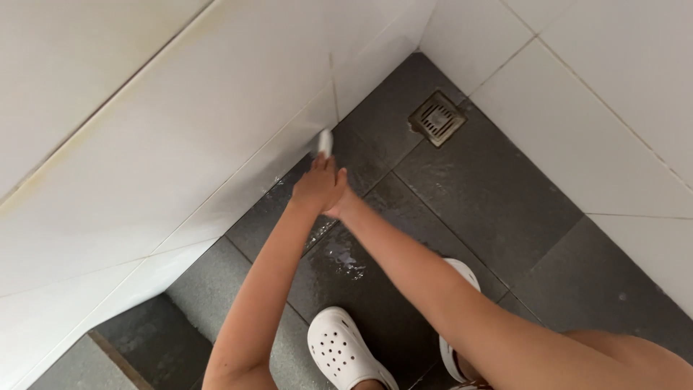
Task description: The person scrubs a white bidet and surrounding tiled surfaces using a handheld brush. They clean the bidet basin, rim, and adjacent floor tiles, then move to scrub the wall tiles and grout lines near the bidet.
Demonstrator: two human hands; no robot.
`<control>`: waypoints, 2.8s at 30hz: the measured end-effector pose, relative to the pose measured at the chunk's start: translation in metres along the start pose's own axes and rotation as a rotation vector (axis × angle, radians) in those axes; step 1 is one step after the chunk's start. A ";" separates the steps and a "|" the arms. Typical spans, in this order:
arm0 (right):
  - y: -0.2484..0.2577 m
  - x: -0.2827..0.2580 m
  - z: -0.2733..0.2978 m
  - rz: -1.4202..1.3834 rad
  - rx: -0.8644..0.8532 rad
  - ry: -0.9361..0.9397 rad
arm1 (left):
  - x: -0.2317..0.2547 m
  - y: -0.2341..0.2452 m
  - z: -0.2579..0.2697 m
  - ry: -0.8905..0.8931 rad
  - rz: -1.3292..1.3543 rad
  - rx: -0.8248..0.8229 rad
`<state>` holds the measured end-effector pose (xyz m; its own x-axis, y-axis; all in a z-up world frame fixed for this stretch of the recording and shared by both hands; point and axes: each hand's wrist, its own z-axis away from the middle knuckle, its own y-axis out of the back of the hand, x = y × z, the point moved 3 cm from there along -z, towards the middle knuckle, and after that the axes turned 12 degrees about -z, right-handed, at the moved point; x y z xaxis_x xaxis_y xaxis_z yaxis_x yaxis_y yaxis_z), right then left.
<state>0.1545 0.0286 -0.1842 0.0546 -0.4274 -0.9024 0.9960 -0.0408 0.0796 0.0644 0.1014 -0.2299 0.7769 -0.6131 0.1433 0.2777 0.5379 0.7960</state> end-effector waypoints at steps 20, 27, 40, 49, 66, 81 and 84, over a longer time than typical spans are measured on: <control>-0.031 0.061 -0.076 0.803 -0.264 -0.035 | -0.020 -0.106 0.023 0.043 0.182 -0.303; -0.119 0.049 -0.093 1.046 -0.373 0.260 | -0.026 -0.069 0.096 0.472 0.341 -0.064; -0.071 0.019 -0.103 1.237 -0.193 0.329 | -0.058 -0.116 0.098 0.633 0.386 0.304; -0.174 0.059 -0.100 1.129 -0.260 0.458 | -0.074 -0.149 0.109 0.770 0.330 0.296; -0.161 0.081 -0.058 0.973 -0.519 0.142 | -0.058 -0.185 0.090 0.759 0.065 0.247; -0.183 0.072 -0.053 0.948 -0.527 0.234 | -0.088 -0.174 0.152 0.568 0.118 0.203; -0.187 0.078 -0.060 0.871 -0.556 0.239 | -0.089 -0.175 0.147 0.594 0.200 0.166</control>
<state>-0.0229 0.0570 -0.2944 0.7174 0.0809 -0.6919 0.4956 0.6387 0.5886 -0.1367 -0.0233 -0.2954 0.9981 -0.0598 -0.0137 0.0410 0.4831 0.8746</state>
